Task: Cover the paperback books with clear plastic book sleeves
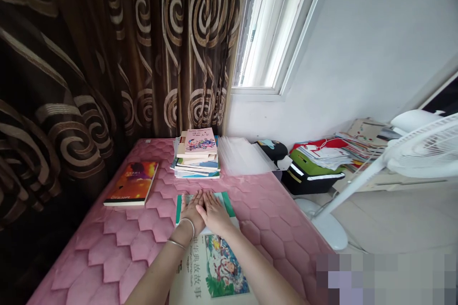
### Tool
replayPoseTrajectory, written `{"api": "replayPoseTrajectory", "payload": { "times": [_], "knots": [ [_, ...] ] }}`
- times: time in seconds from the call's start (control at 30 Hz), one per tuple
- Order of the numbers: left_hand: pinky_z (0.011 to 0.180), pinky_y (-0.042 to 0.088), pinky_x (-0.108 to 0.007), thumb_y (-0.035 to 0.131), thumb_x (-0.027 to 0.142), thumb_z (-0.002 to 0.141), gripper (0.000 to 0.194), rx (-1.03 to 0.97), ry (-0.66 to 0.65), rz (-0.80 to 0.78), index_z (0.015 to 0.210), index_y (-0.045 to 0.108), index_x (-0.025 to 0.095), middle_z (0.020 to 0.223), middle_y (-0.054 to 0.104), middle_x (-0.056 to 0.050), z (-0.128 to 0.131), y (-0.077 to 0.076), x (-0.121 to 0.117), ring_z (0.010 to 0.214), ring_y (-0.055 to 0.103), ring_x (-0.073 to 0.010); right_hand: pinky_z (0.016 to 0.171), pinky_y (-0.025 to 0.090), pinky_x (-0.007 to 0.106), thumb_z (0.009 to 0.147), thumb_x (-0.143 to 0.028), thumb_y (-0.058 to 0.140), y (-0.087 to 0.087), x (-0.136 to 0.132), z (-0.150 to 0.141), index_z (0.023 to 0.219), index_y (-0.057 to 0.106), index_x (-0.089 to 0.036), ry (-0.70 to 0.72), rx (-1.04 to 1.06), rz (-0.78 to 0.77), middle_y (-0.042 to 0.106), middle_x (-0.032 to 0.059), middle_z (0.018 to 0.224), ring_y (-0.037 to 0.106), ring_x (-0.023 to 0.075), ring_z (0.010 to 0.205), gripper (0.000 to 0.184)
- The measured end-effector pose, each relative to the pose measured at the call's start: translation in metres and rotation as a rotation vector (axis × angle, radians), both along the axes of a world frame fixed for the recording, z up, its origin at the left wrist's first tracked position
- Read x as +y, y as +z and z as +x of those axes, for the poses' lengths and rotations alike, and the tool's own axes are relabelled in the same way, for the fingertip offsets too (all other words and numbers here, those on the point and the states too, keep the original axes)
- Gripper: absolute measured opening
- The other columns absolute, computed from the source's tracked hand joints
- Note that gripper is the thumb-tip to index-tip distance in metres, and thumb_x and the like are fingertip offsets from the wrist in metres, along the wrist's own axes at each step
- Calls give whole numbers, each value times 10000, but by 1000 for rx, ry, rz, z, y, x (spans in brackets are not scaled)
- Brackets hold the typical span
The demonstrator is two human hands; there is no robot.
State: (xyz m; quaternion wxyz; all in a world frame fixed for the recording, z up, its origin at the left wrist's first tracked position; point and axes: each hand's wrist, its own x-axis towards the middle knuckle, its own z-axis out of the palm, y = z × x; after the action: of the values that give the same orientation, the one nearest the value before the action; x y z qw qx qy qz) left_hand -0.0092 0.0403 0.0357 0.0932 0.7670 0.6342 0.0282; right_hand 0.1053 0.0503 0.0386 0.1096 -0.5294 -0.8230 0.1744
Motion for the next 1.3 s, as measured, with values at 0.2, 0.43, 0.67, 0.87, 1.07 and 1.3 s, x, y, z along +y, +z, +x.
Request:
{"api": "replayPoseTrajectory", "payload": {
  "times": [0.2, 0.43, 0.67, 0.87, 1.07, 1.3],
  "knots": [
    [1139, -33, -591, 218, 376, 895, 633, -4, 176, -3, 1468, 250, 109, 1554, 190, -78, -12, 9, -6, 1428, 192, -251, 1164, 99, 403, 951, -543, 159, 5, 0, 33, 1445, 227, 40, -135, -175, -12, 172, 200, 1529, 120, 264, 1436, 767],
    [1094, -85, -650, 239, 362, 920, 568, 178, 417, 7, 1449, 318, 169, 1548, 222, -68, -46, 13, -17, 1429, 170, -294, 1161, 75, 419, 959, -518, 129, 7, 1, 45, 1458, 218, 0, -149, -250, -38, 141, 161, 1542, 114, 233, 1440, 724],
    [1120, -91, -599, 254, 99, 856, 630, 158, 284, 74, 1479, 231, 182, 1556, 207, -68, 4, 5, -6, 1429, 182, -259, 1157, 83, 418, 961, -499, 129, 7, -1, 41, 1459, 214, 4, -166, -273, -21, 151, 169, 1541, 123, 234, 1438, 712],
    [1137, -32, -596, 263, 278, 890, 590, -77, 108, -13, 1470, 267, 171, 1559, 201, -39, 14, 4, -10, 1435, 164, -247, 1151, 85, 438, 964, -465, 152, 11, -2, 38, 1459, 236, -8, -189, -285, -29, 158, 168, 1541, 136, 247, 1435, 679],
    [1131, -50, -599, 273, 371, 889, 627, -65, 53, -20, 1486, 210, 191, 1566, 175, -48, 4, 4, -14, 1444, 111, -265, 1161, 68, 417, 958, -515, 122, 15, -4, 7, 1471, 227, -43, -5, -52, -58, 190, 130, 1543, 98, 226, 1442, 705],
    [1120, -69, -609, 282, 379, 887, 640, -51, 102, -17, 1491, 171, 199, 1558, 204, -56, 7, 7, -14, 1440, 131, -271, 1166, 84, 407, 962, -503, 137, 5, -3, 9, 1460, 267, -44, -10, -78, -25, 227, 137, 1529, 128, 220, 1438, 689]
  ]
}}
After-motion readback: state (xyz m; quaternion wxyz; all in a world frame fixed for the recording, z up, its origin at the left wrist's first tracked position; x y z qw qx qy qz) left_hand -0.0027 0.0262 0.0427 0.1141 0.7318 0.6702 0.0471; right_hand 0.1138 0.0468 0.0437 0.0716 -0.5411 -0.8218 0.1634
